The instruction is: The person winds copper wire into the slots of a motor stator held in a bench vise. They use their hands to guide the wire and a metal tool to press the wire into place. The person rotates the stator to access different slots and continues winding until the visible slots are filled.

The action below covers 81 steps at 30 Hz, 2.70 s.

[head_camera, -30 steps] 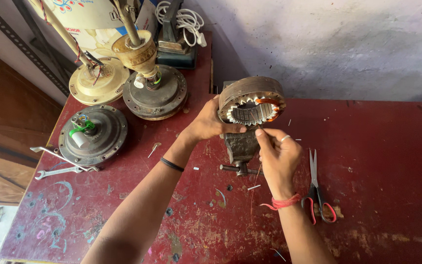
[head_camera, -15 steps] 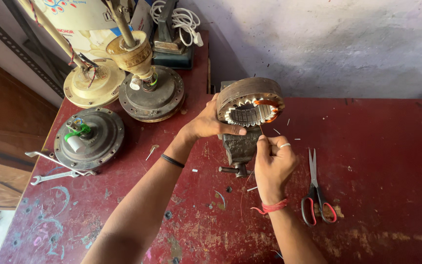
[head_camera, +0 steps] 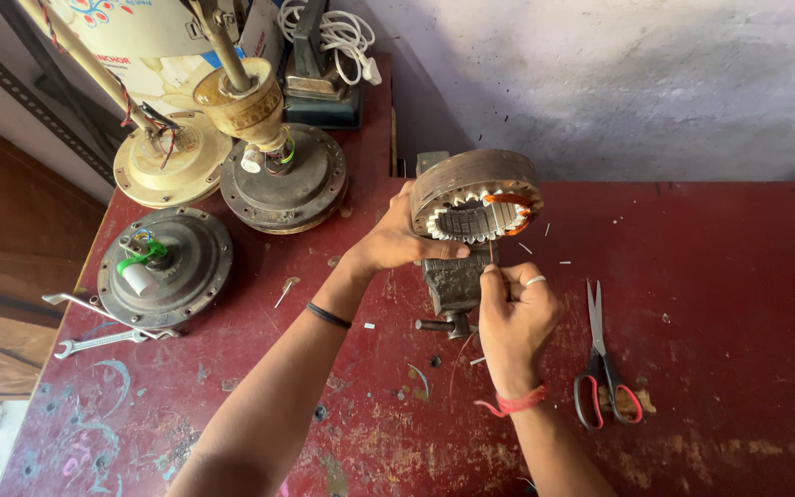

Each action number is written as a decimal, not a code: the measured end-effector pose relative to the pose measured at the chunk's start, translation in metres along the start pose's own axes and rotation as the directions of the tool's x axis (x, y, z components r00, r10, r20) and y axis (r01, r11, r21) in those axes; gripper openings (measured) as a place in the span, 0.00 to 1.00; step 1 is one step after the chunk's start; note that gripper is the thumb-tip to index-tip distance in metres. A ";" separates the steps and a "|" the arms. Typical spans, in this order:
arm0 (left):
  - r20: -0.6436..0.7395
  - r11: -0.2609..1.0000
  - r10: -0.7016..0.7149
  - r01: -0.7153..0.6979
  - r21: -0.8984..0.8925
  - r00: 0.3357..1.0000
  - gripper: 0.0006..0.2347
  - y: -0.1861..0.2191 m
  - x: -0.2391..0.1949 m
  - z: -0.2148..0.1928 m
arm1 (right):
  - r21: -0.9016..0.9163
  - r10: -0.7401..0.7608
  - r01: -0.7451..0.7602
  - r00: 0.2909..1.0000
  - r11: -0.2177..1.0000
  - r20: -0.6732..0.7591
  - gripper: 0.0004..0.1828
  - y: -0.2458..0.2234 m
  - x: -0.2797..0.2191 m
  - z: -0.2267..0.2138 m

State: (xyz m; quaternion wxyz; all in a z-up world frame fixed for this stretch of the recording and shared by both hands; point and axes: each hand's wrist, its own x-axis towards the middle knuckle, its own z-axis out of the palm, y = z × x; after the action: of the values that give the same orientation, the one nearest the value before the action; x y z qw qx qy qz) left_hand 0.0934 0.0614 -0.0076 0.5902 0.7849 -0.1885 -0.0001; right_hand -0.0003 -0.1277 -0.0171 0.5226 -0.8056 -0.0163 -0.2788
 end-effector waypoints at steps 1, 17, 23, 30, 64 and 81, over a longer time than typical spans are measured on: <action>0.009 0.998 -0.010 0.010 -0.065 1.000 0.47 -0.001 0.000 0.001 | -0.030 0.012 -0.009 0.998 1.000 0.069 0.08 0.000 0.002 -0.003; 0.093 0.909 0.040 0.002 -0.417 0.995 0.40 0.009 -0.006 0.003 | 0.490 -0.215 -0.210 0.706 0.846 0.675 0.42 0.002 0.121 -0.031; 0.070 0.890 -0.004 0.035 -0.455 0.998 0.43 0.007 -0.008 0.007 | 0.557 -0.197 -0.469 0.616 0.686 0.762 0.38 0.032 0.123 -0.007; -0.020 0.900 -0.071 0.055 -0.432 0.997 0.44 0.007 -0.018 0.016 | 0.548 -0.162 -0.490 0.628 0.678 0.761 0.34 0.042 0.122 -0.007; -0.122 0.874 -0.097 0.026 -0.485 0.988 0.40 0.003 -0.027 0.033 | 0.032 -0.078 0.074 0.983 0.997 0.164 0.08 -0.003 0.030 -0.022; 0.019 0.956 0.066 -0.058 -0.287 0.998 0.42 -0.011 -0.005 0.004 | -0.200 0.023 0.017 0.980 0.980 0.199 0.06 0.001 0.013 -0.028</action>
State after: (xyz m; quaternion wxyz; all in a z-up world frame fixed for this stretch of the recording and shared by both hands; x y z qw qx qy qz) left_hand 0.0912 0.0613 -0.0203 0.6946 0.6848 -0.2195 -0.0199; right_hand -0.0015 -0.1556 -0.0034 0.4346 -0.8782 -0.0392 -0.1959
